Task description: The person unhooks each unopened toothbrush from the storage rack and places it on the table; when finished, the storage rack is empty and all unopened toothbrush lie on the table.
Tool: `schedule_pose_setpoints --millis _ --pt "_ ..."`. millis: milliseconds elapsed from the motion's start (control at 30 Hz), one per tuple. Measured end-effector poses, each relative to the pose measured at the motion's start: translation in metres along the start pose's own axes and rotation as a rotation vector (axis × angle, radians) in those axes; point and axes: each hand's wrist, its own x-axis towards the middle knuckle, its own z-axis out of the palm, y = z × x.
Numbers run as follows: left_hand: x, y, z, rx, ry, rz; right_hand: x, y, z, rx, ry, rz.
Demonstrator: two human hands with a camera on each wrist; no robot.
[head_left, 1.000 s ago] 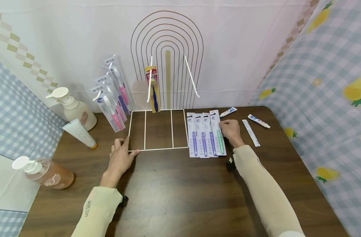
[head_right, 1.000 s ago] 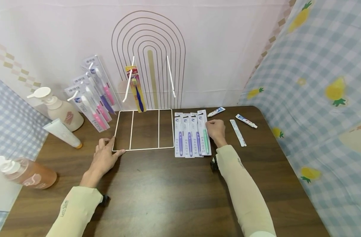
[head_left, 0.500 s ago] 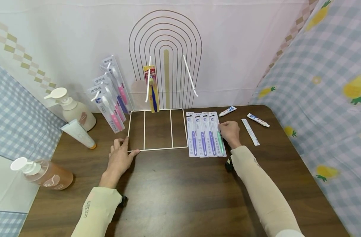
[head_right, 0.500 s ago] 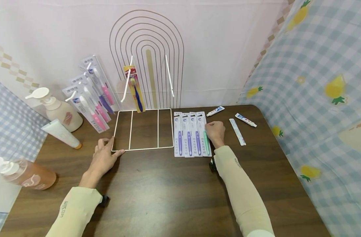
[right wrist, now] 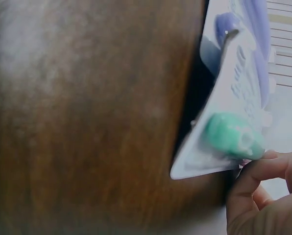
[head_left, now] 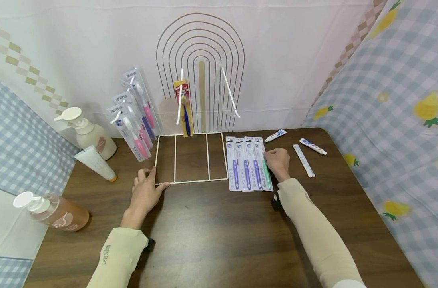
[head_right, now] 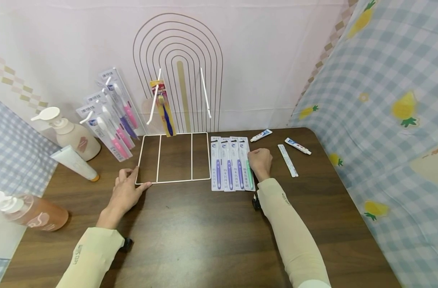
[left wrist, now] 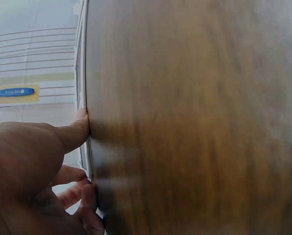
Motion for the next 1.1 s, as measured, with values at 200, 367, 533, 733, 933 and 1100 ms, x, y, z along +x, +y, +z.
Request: schedule_pose_setpoints --millis 200,367,533,733,933,1100 --pt "0.001 0.000 0.000 0.009 -0.022 -0.001 0.001 0.000 0.004 -0.049 0.009 0.031" --pt "0.000 0.001 -0.001 0.021 -0.023 -0.004 0.014 0.011 0.009 -0.046 0.008 0.002" --pt "0.000 0.002 -0.001 0.025 -0.021 -0.005 -0.014 -0.009 0.002 -0.024 0.023 -0.031" --pt "-0.002 0.001 -0.001 0.019 -0.024 -0.009 -0.027 -0.019 0.000 -0.039 0.037 -0.015" --pt "-0.002 0.001 -0.001 0.004 -0.004 -0.002 0.003 0.003 0.008 -0.054 0.025 0.014" --pt "-0.001 0.001 -0.001 0.005 -0.010 -0.002 0.026 0.024 0.015 -0.073 0.027 0.013"
